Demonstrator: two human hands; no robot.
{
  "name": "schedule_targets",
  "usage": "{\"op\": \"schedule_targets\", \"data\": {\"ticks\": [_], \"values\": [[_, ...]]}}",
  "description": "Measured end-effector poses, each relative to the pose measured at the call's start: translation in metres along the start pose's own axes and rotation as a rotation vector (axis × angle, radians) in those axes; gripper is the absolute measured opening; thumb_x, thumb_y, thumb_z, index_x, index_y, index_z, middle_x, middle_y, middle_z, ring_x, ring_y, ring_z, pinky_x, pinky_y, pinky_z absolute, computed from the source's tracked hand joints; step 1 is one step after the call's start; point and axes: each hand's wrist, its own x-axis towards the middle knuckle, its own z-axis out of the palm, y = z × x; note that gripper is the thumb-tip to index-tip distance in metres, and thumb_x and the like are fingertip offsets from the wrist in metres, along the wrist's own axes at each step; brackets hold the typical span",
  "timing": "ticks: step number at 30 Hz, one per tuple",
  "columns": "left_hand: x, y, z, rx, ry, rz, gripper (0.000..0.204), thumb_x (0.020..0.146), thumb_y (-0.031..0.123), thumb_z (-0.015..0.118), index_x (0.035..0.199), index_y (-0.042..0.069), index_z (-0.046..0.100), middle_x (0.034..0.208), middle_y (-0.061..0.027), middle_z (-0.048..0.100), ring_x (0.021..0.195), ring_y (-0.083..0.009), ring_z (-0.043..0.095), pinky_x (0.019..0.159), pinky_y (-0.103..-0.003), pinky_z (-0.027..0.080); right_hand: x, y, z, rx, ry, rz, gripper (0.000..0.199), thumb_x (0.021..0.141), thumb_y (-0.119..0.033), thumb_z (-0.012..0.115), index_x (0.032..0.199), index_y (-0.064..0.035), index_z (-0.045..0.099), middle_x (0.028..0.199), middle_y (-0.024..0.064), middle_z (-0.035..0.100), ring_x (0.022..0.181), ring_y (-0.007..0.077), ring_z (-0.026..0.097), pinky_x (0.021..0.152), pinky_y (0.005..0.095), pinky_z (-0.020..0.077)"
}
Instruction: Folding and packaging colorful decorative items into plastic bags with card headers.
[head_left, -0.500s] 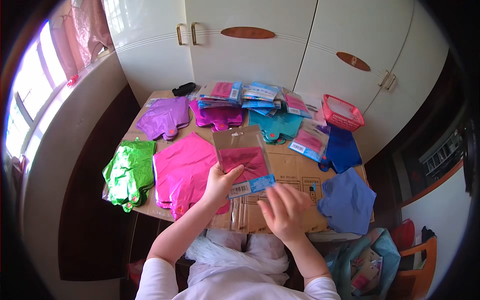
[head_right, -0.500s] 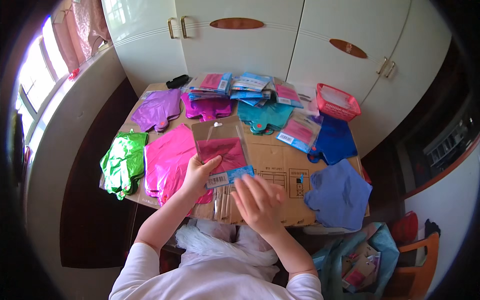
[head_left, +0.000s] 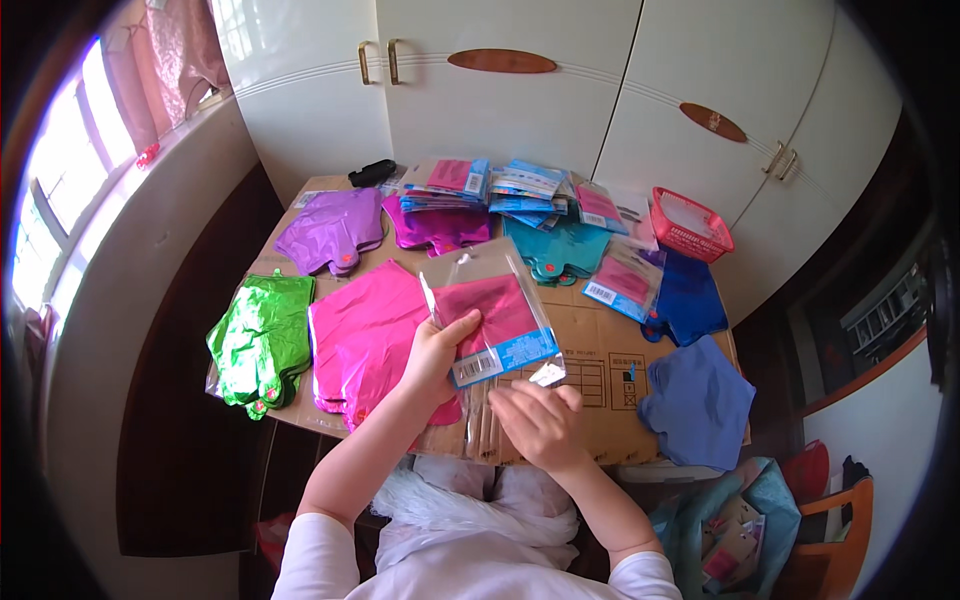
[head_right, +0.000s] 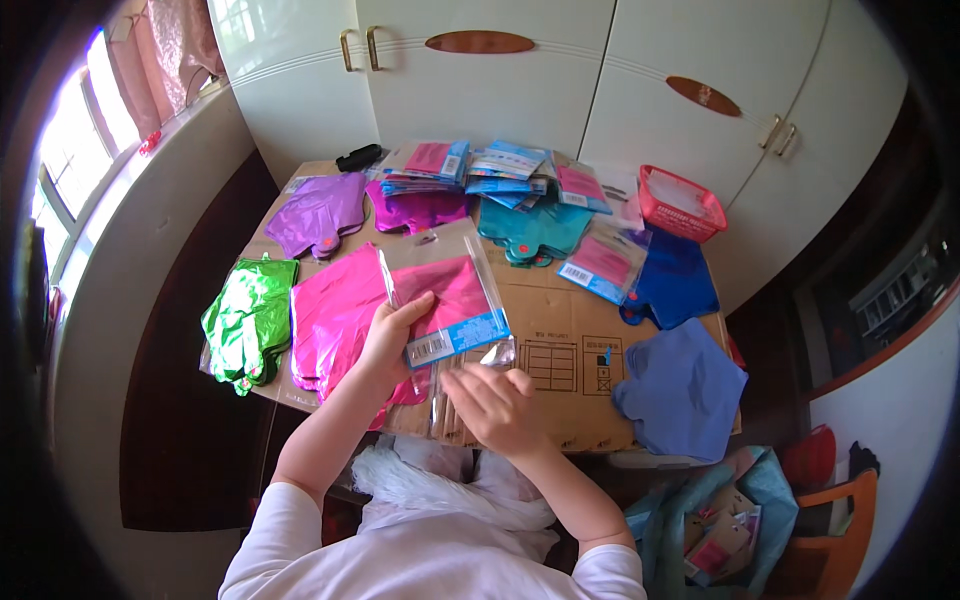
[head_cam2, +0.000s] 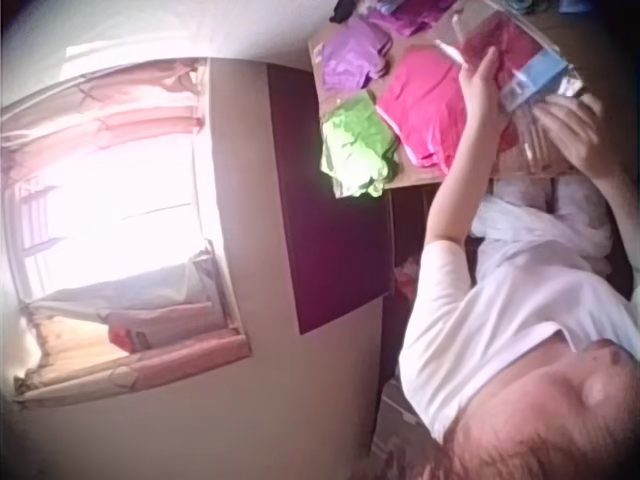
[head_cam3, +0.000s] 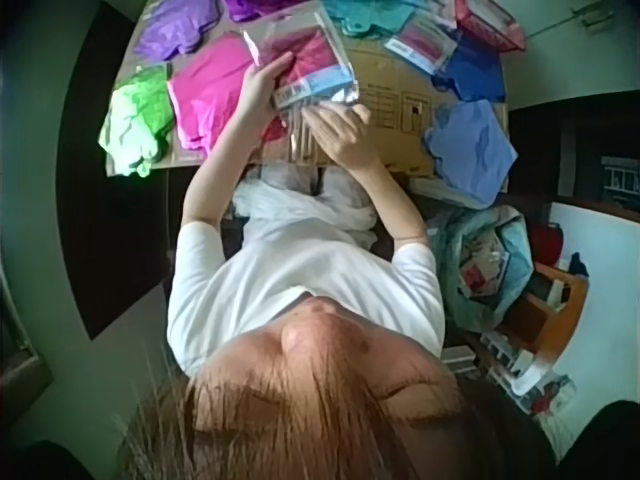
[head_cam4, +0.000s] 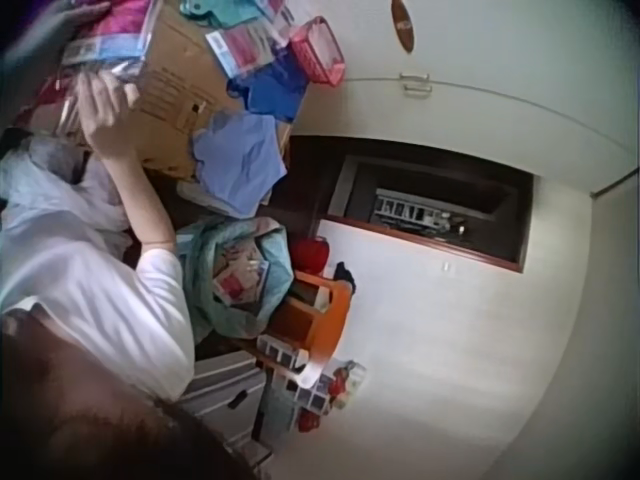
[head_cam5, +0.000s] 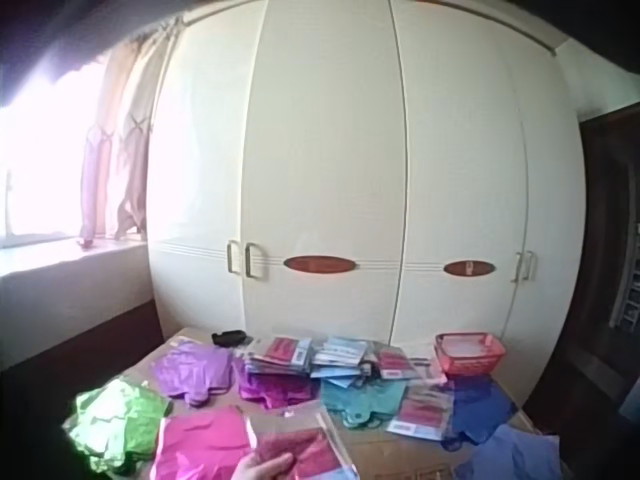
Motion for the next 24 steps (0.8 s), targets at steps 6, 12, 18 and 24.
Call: {"op": "schedule_targets", "data": {"ticks": [6, 12, 18, 24], "values": [[-0.007, -0.024, -0.003, -0.117, -0.072, 0.206, 0.019, 0.092, 0.009, 0.061, 0.111, 0.005, 0.059, 0.101, -0.0049, 0.066, 0.09, -0.0148, 0.065, 0.077, -0.033, 0.055, -0.004, 0.0, 0.007, 0.436, 0.061, 0.524, 0.02, 0.088, -0.005, 0.061, 0.108, -0.0022, 0.064, 0.091, 0.0071, 0.068, 0.078, 0.0171, 0.062, 0.067, 0.0315, 0.0463], [-0.013, -0.047, -0.005, -0.091, -0.155, 0.324, 0.025, 0.09, 0.007, 0.065, 0.114, 0.004, 0.061, 0.11, -0.0062, 0.065, 0.1, -0.0147, 0.061, 0.087, -0.033, 0.051, -0.008, 0.001, 0.013, 1.352, 0.23, 1.28, 0.014, 0.094, -0.012, 0.059, 0.103, -0.0016, 0.063, 0.081, 0.0014, 0.065, 0.05, 0.0066, 0.053, 0.042, 0.0193, 0.037], [-0.013, -0.052, -0.015, 0.173, -0.167, 0.291, 0.034, 0.086, 0.006, 0.07, 0.117, 0.002, 0.059, 0.106, -0.0028, 0.066, 0.096, -0.0112, 0.06, 0.084, -0.029, 0.049, 0.004, 0.002, 0.016, 1.509, 0.436, 1.338, 0.013, 0.089, -0.018, 0.068, 0.092, -0.007, 0.061, 0.071, -0.0025, 0.059, 0.046, 0.0052, 0.049, 0.039, 0.0188, 0.0311], [-0.001, -0.004, -0.022, -0.162, -0.023, 0.274, 0.034, 0.093, 0.017, 0.061, 0.121, -0.001, 0.056, 0.105, -0.0052, 0.064, 0.095, -0.0127, 0.06, 0.084, -0.028, 0.048, -0.015, 0.019, 0.026, 1.529, 0.358, 1.323, 0.012, 0.089, -0.018, 0.068, 0.093, -0.0083, 0.061, 0.071, -0.0033, 0.06, 0.042, 0.0037, 0.044, 0.036, 0.0179, 0.0271]]}}
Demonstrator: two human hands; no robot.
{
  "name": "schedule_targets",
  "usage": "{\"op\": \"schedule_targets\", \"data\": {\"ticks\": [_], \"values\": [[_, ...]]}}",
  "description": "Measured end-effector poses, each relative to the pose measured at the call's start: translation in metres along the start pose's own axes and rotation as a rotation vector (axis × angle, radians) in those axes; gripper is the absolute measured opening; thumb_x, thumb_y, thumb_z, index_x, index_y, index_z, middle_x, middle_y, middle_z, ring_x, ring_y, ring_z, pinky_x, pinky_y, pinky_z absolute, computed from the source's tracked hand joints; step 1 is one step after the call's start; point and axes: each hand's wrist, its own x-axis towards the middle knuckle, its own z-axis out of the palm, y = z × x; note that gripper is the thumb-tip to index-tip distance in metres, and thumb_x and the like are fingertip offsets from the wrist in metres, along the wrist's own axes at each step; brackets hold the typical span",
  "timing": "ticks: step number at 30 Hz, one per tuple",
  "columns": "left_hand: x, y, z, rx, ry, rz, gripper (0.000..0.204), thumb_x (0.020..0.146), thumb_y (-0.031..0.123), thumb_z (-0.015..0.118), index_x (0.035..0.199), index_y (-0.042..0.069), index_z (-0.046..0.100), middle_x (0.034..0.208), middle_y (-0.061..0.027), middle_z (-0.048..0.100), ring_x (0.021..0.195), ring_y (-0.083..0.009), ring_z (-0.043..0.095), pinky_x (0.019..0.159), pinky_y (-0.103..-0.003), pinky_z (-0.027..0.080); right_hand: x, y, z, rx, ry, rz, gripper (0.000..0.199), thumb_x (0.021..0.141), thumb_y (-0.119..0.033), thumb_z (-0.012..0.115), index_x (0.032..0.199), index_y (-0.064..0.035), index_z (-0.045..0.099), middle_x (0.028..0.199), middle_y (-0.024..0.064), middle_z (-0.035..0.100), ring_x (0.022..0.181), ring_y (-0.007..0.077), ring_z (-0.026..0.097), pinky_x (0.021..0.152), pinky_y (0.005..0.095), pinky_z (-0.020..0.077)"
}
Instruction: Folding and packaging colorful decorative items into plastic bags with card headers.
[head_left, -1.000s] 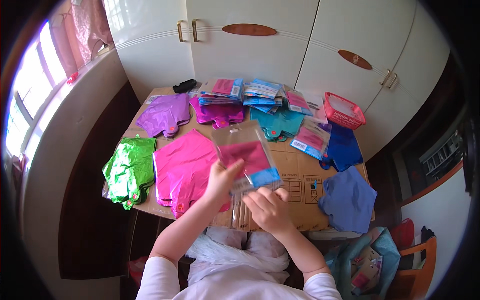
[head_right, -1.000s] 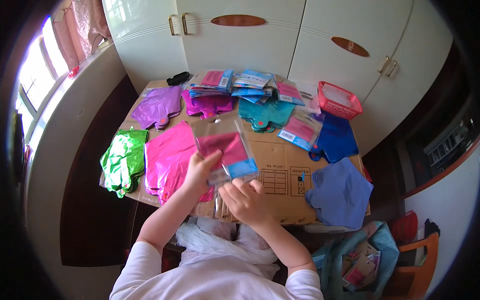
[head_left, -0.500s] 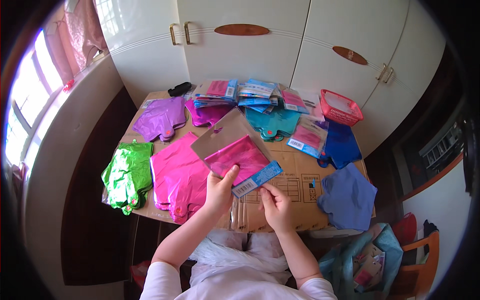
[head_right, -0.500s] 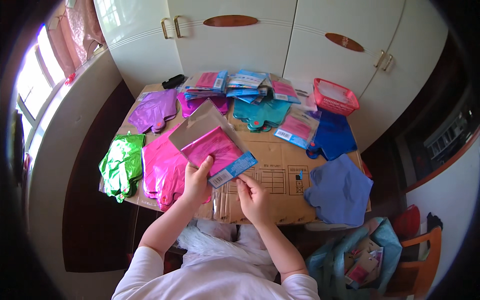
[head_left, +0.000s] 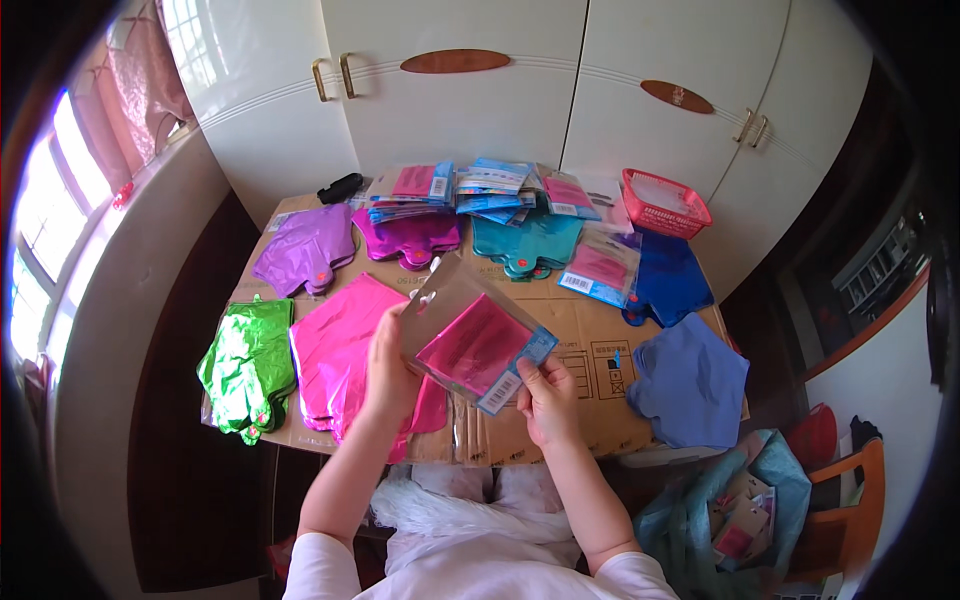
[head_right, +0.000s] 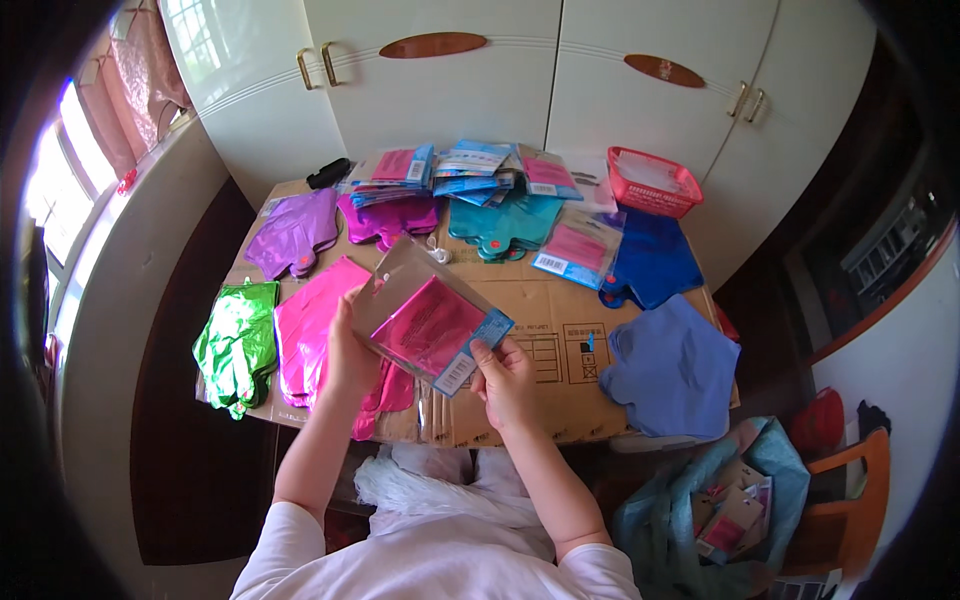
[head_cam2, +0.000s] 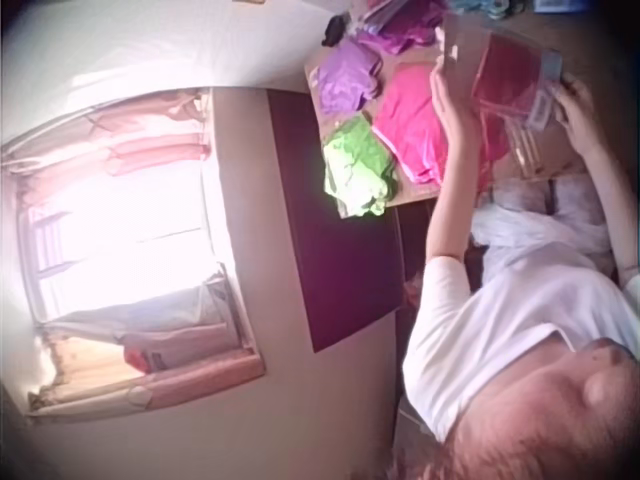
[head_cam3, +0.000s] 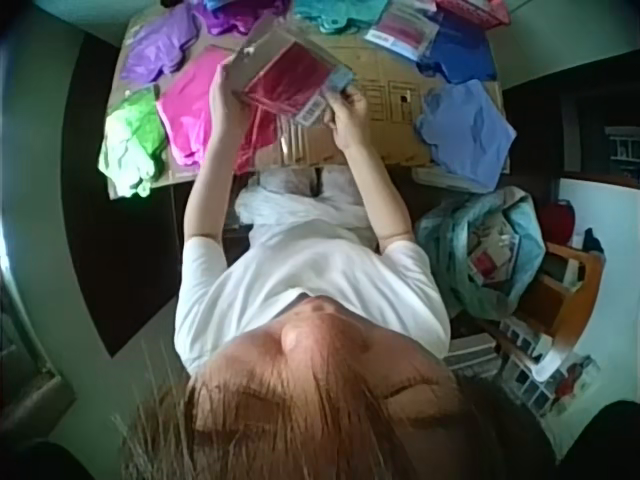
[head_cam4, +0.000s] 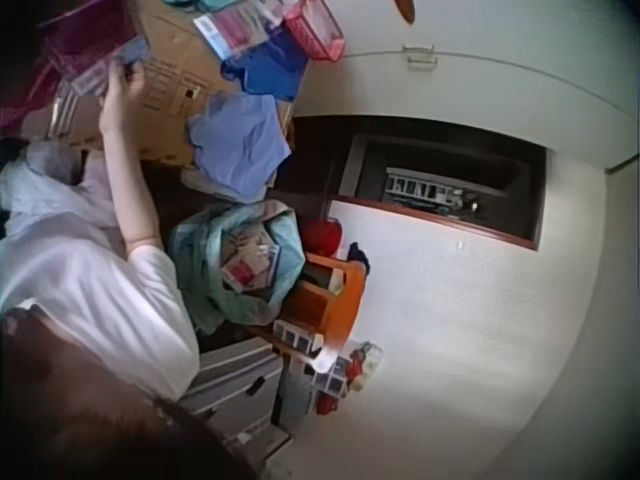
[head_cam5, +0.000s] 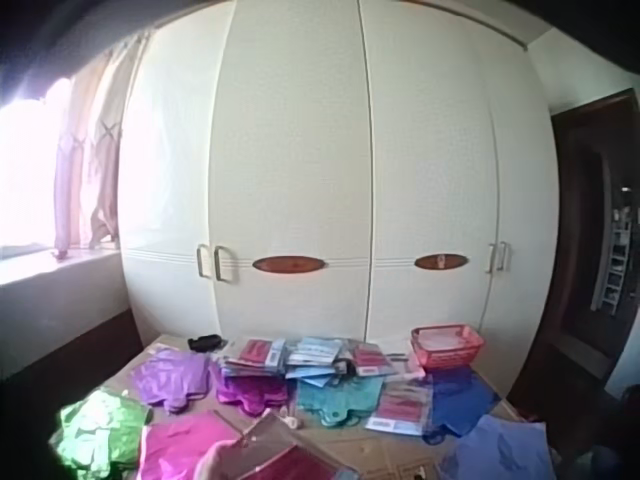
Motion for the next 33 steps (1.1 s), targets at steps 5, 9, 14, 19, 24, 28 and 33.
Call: {"op": "schedule_targets", "data": {"ticks": [5, 9, 14, 19, 24, 28, 33], "values": [[0.035, 0.014, -0.035, 0.704, -0.122, 0.03, 0.021, 0.095, 0.017, 0.057, 0.101, -0.002, 0.064, 0.085, -0.0057, 0.067, 0.081, -0.0119, 0.063, 0.073, -0.023, 0.049, 0.016, -0.005, -0.005, -0.184, -0.016, 0.085, 0.008, 0.09, -0.014, 0.064, 0.091, -0.008, 0.059, 0.067, -0.0017, 0.057, 0.037, 0.0042, 0.043, 0.033, 0.0194, 0.0239], [0.055, 0.02, -0.032, 0.663, 0.051, 0.052, 0.018, 0.095, 0.015, 0.057, 0.095, -0.002, 0.063, 0.085, -0.0084, 0.067, 0.075, -0.0132, 0.065, 0.061, -0.025, 0.052, 0.028, -0.015, -0.007, -0.259, -0.023, -0.001, 0.009, 0.091, -0.013, 0.063, 0.09, -0.0057, 0.058, 0.07, 0.0001, 0.059, 0.041, 0.0033, 0.045, 0.035, 0.0181, 0.034], [0.086, 0.041, -0.054, 0.768, 0.1, 0.098, 0.02, 0.097, 0.018, 0.053, 0.101, -0.001, 0.058, 0.088, -0.0131, 0.068, 0.068, -0.0203, 0.069, 0.054, -0.027, 0.055, 0.04, -0.028, -0.041, -0.332, 0.006, -0.034, 0.007, 0.089, -0.011, 0.064, 0.093, -0.0066, 0.061, 0.072, -0.0011, 0.061, 0.041, 0.001, 0.04, 0.034, 0.0165, 0.0296], [0.12, 0.068, -0.079, 0.845, 0.212, 0.107, 0.021, 0.095, 0.018, 0.055, 0.1, -0.002, 0.059, 0.085, -0.0145, 0.069, 0.066, -0.0201, 0.069, 0.052, -0.026, 0.053, 0.052, -0.051, -0.068, -0.43, 0.073, 0.086, 0.011, 0.09, -0.01, 0.062, 0.098, -0.0058, 0.056, 0.068, 0.0008, 0.058, 0.041, 0.0045, 0.044, 0.035, 0.0199, 0.0309], [0.155, 0.103, -0.147, 1.204, 0.282, 0.187, 0.028, 0.092, 0.023, 0.06, 0.104, -0.002, 0.061, 0.085, -0.0162, 0.067, 0.074, -0.025, 0.068, 0.059, -0.032, 0.052, 0.052, -0.049, -0.078, -0.61, 0.193, 0.066, 0.054, 0.09, -0.013, 0.062, 0.134, -0.0011, 0.034, 0.073, 0.0056, 0.061, 0.042, 0.009, 0.05, 0.033, 0.0224, 0.0288], [0.144, 0.092, -0.126, 1.893, 0.371, 0.775, 0.039, 0.085, 0.033, 0.068, 0.107, 0.002, 0.063, 0.11, -0.0185, 0.062, 0.106, -0.0362, 0.058, 0.086, -0.045, 0.047, 0.036, -0.06, -0.085, -1.156, 0.209, -0.079, 0.074, 0.086, -0.021, 0.066, 0.143, 0.0019, 0.025, 0.072, 0.0112, 0.062, 0.051, 0.0223, 0.06, 0.043, 0.0348, 0.0443], [0.083, 0.034, -0.022, 1.82, -0.302, 0.34, 0.046, 0.078, 0.033, 0.07, 0.113, 0.004, 0.063, 0.109, -0.0165, 0.064, 0.102, -0.0362, 0.061, 0.086, -0.043, 0.048, 0.026, -0.063, -0.077, -1.672, 0.083, -0.433, 0.083, 0.076, -0.036, 0.076, 0.138, -0.0004, 0.035, 0.115, 0.0256, 0.054, 0.097, 0.0412, 0.059, 0.08, 0.0459, 0.0483]]}}
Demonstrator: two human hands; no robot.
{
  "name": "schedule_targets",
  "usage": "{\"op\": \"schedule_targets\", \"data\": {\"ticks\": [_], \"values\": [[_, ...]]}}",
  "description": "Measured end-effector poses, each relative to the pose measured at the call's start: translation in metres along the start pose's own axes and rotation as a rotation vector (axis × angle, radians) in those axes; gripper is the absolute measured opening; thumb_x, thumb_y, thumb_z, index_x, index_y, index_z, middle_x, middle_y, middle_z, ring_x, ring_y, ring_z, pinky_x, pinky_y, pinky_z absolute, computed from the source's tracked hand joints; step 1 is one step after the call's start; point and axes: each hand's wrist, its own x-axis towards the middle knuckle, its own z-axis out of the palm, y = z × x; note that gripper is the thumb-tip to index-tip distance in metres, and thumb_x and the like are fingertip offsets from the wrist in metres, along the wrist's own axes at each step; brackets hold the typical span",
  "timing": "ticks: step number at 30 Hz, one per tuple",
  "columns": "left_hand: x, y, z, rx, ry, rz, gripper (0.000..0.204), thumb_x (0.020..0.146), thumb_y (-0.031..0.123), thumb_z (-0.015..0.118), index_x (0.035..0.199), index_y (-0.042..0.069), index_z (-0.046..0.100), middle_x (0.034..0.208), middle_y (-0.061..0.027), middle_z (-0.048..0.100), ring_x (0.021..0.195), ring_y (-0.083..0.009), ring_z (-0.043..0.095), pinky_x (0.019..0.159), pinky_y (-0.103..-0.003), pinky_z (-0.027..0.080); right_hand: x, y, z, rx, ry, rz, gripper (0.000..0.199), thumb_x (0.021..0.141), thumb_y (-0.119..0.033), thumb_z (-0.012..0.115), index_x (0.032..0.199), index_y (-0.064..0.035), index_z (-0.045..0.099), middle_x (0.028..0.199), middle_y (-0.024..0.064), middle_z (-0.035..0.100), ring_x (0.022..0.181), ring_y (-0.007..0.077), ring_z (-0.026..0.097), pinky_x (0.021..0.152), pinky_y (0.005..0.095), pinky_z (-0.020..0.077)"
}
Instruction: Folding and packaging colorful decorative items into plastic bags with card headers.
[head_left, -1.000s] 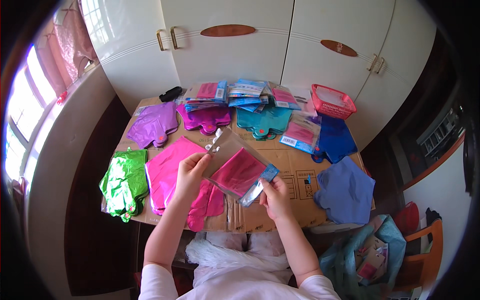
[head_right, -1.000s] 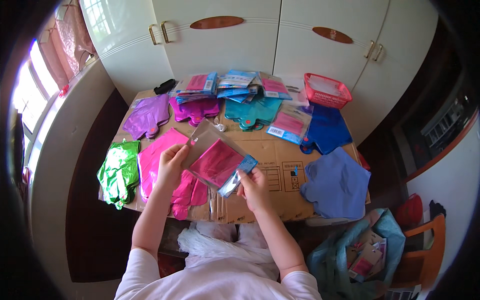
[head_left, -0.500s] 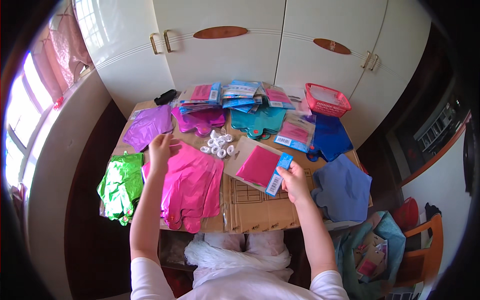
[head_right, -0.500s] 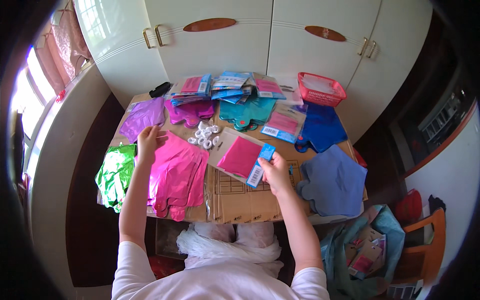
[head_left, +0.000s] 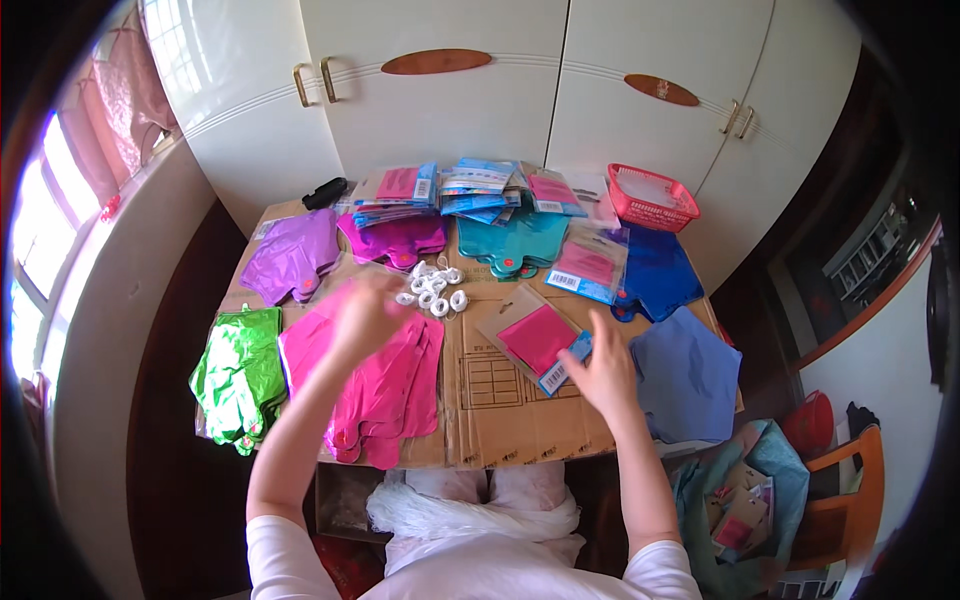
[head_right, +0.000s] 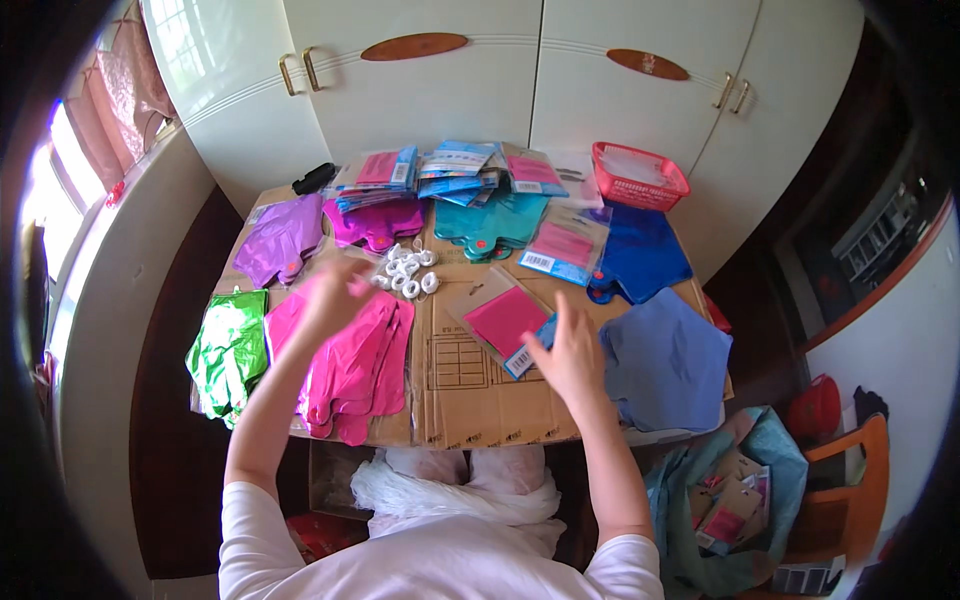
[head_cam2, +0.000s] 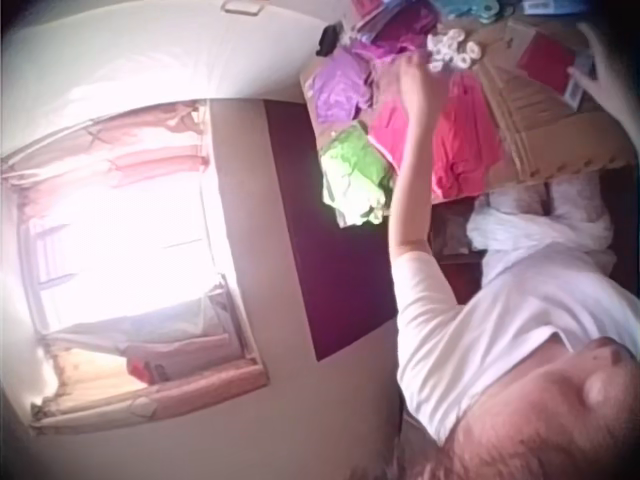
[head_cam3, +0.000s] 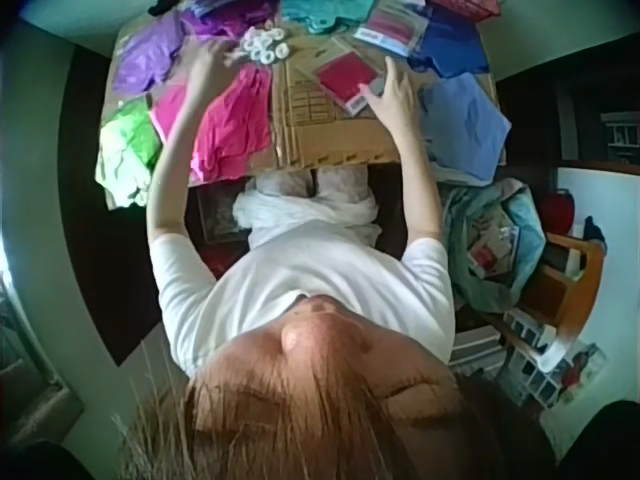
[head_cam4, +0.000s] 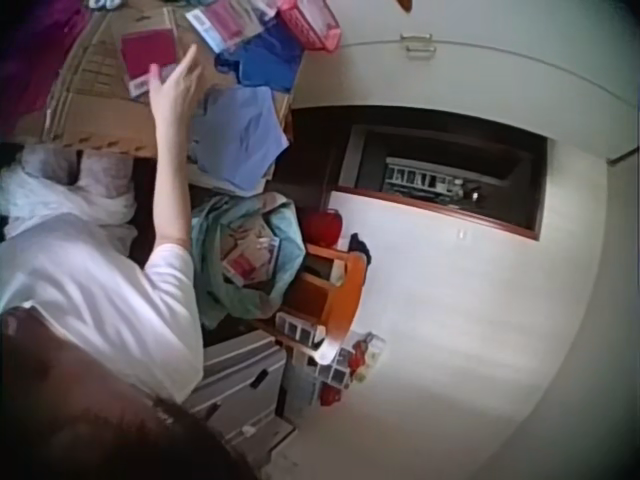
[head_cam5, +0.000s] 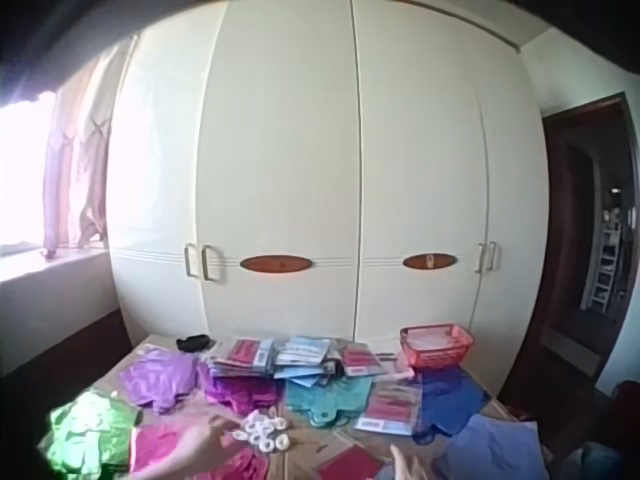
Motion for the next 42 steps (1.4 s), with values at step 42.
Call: {"op": "schedule_targets", "data": {"ticks": [42], "values": [[-0.138, 0.064, 0.058, -0.017, -0.164, 0.624, 0.031, 0.078, 0.017, 0.067, 0.108, 0.009, 0.064, 0.118, -0.0087, 0.062, 0.118, -0.0278, 0.054, 0.101, -0.044, 0.04, -0.013, -0.028, -0.017, 0.257, -0.198, -0.442, 0.033, 0.082, -0.019, 0.069, 0.112, -0.0074, 0.062, 0.107, 0.0123, 0.065, 0.101, 0.0301, 0.061, 0.088, 0.041, 0.0482]]}}
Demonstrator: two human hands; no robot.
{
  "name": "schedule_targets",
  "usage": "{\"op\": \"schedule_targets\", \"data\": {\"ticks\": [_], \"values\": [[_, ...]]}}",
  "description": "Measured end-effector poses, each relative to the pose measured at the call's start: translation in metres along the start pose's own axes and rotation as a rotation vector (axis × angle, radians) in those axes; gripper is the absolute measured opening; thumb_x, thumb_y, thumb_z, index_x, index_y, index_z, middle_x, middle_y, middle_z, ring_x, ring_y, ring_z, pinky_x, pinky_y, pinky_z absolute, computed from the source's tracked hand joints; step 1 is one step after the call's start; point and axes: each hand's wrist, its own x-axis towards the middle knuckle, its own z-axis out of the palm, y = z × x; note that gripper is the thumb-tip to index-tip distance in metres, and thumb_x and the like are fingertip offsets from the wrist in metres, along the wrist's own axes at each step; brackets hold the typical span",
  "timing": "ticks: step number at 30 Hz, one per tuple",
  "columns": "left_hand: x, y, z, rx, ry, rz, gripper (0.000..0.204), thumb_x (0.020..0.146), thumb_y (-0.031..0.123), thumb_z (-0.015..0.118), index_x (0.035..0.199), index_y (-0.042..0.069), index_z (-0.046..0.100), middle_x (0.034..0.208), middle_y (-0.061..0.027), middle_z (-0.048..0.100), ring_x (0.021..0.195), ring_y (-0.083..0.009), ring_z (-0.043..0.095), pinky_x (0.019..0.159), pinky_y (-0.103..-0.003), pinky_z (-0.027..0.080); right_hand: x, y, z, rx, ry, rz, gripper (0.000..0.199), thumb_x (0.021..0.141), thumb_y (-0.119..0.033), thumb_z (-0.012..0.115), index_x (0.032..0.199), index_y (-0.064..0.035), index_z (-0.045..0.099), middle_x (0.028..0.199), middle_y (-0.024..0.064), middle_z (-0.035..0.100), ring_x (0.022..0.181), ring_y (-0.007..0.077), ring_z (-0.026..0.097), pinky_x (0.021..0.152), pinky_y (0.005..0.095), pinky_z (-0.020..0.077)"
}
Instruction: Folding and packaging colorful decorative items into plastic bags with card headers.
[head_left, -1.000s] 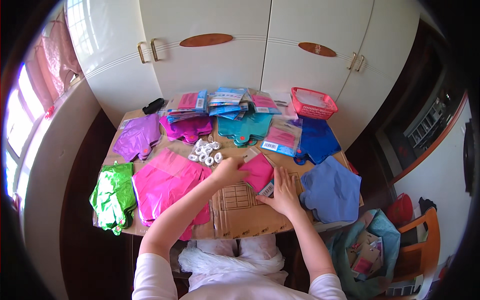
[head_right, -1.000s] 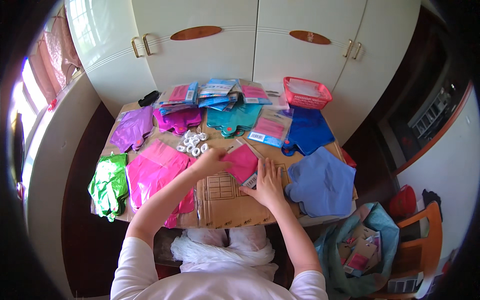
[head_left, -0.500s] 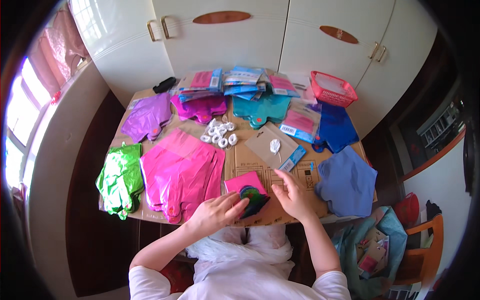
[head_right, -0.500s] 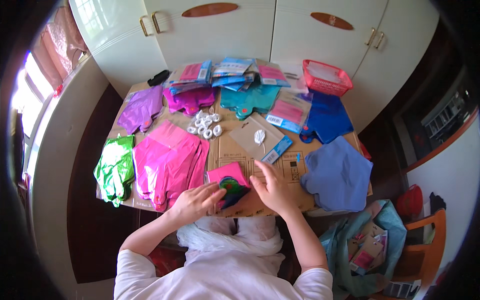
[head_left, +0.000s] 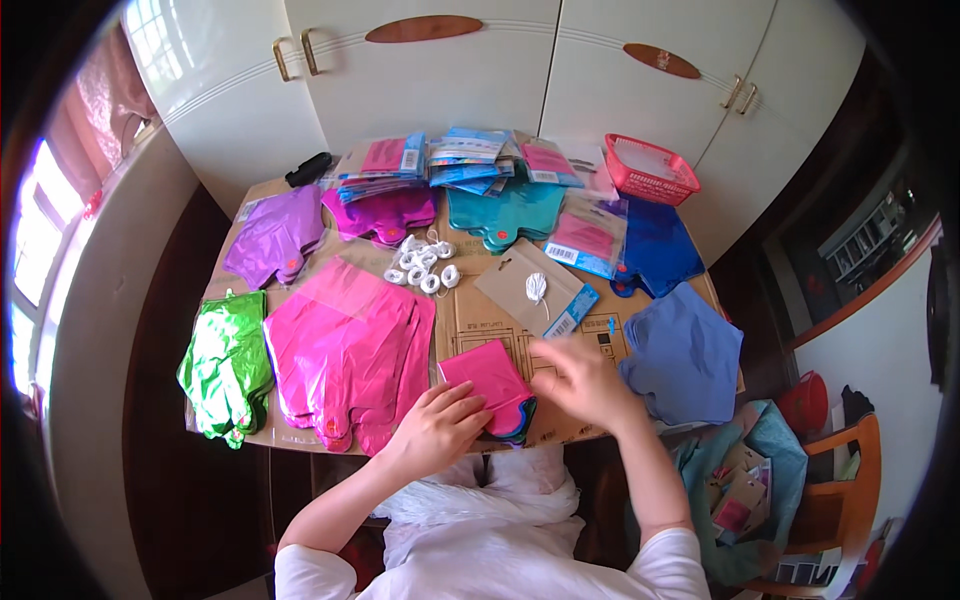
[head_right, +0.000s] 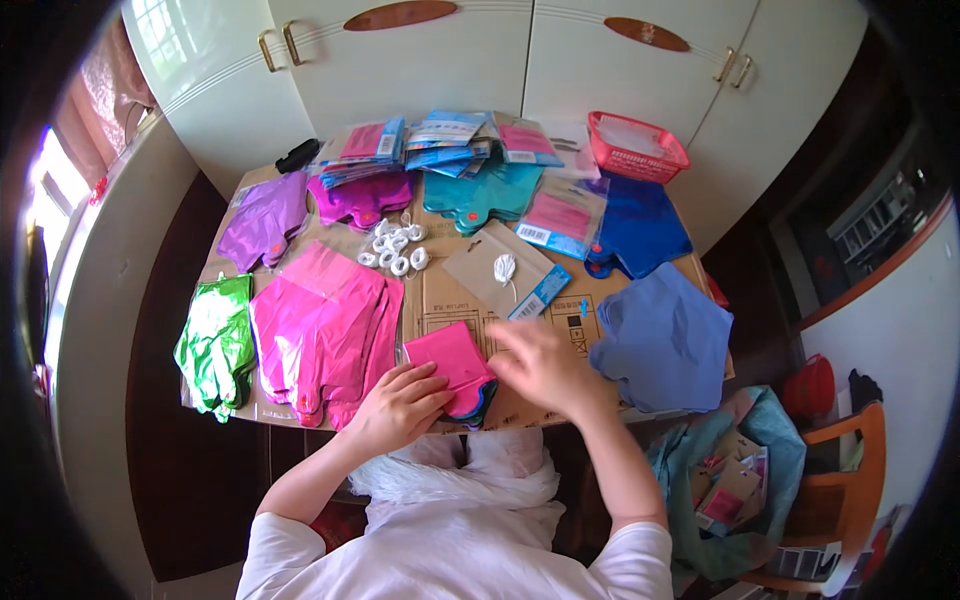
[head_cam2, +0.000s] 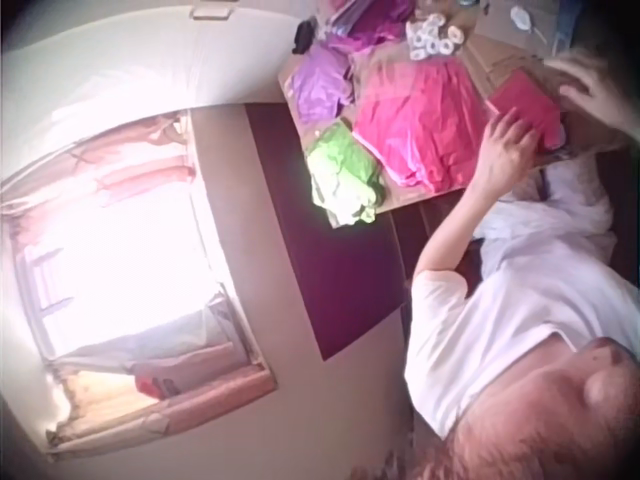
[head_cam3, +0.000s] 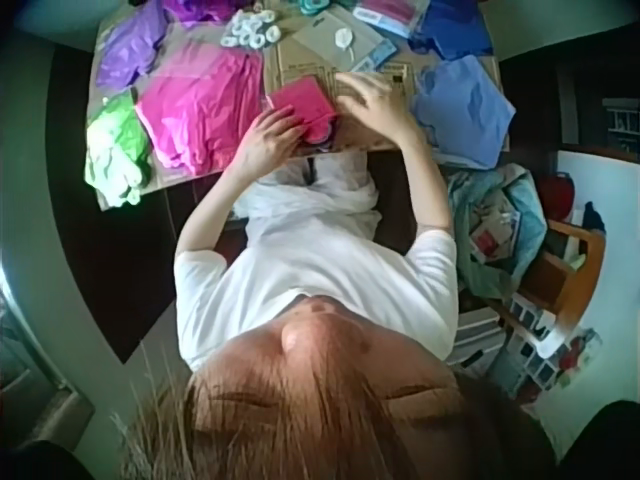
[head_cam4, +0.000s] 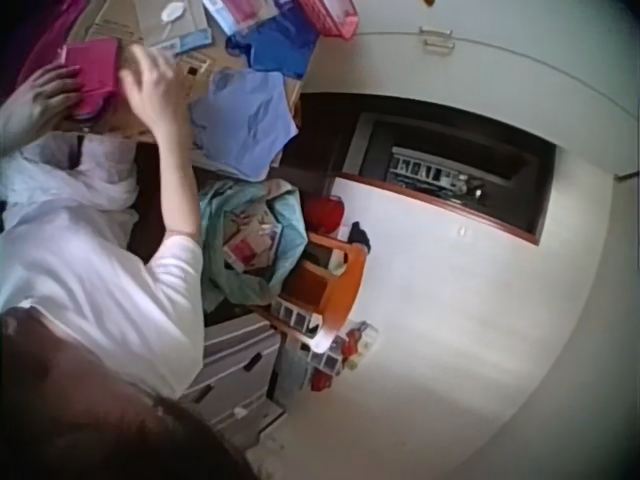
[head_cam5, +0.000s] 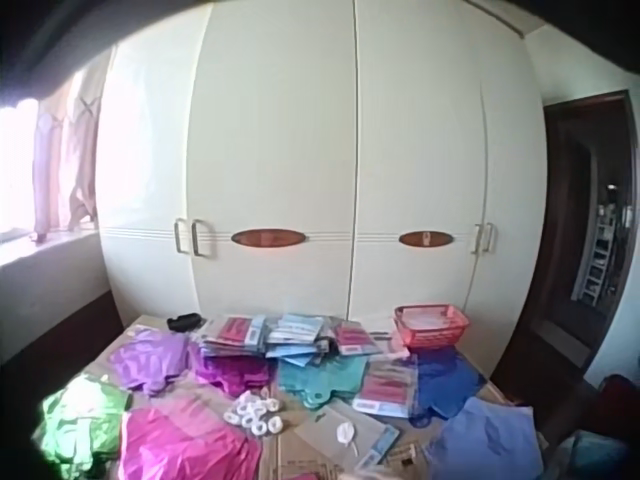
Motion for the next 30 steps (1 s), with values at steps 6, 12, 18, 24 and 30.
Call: {"op": "schedule_targets", "data": {"ticks": [6, 12, 18, 24, 30], "values": [[0.003, 0.002, 0.005, -0.004, 0.022, 0.005, 0.029, 0.078, 0.011, 0.065, 0.106, 0.008, 0.065, 0.116, -0.0086, 0.062, 0.117, -0.0277, 0.055, 0.1, -0.044, 0.041, 0.032, 0.122, -0.028, -0.828, 0.253, -0.048, 0.011, 0.077, -0.01, 0.061, 0.087, -0.0089, 0.065, 0.084, 0.0015, 0.056, 0.084, 0.02, 0.054, 0.071, 0.0353, 0.0423], [0.001, 0.004, 0.005, -0.015, 0.054, -0.006, 0.027, 0.077, 0.011, 0.066, 0.104, 0.008, 0.066, 0.116, -0.008, 0.062, 0.118, -0.027, 0.055, 0.1, -0.044, 0.042, 0.05, 0.132, -0.033, -1.051, 0.27, -0.186, 0.011, 0.078, -0.014, 0.058, 0.086, -0.0097, 0.064, 0.078, -0.0001, 0.051, 0.078, 0.0178, 0.052, 0.067, 0.0326, 0.0405], [0.0, 0.003, 0.006, -0.032, 0.052, -0.024, 0.026, 0.078, 0.011, 0.066, 0.104, 0.009, 0.066, 0.116, -0.0074, 0.062, 0.118, -0.0268, 0.055, 0.1, -0.043, 0.041, 0.029, 0.08, -0.056, -0.871, 0.496, -0.295, 0.02, 0.074, -0.007, 0.064, 0.095, -0.0068, 0.066, 0.086, 0.0009, 0.057, 0.074, 0.0173, 0.058, 0.059, 0.0317, 0.0454], [0.0, 0.001, 0.001, -0.094, 0.004, -0.026, 0.039, 0.074, 0.006, 0.062, 0.113, 0.005, 0.063, 0.122, -0.0113, 0.06, 0.122, -0.0294, 0.052, 0.102, -0.045, 0.04, -0.023, 0.037, -0.058, -0.81, 0.505, -0.528, 0.017, 0.078, -0.006, 0.07, 0.095, -0.0047, 0.07, 0.092, 0.005, 0.06, 0.075, 0.0184, 0.062, 0.062, 0.0311, 0.0525], [0.017, 0.015, -0.018, -0.68, 0.104, -0.396, 0.041, 0.083, 0.007, 0.061, 0.122, -0.004, 0.055, 0.116, -0.0179, 0.062, 0.111, -0.0282, 0.059, 0.096, -0.039, 0.045, -0.052, 0.004, -0.036, -0.815, 0.529, -0.631, 0.014, 0.079, -0.01, 0.072, 0.093, -0.01, 0.07, 0.097, 0.0022, 0.057, 0.076, 0.0127, 0.058, 0.062, 0.0256, 0.0461]]}}
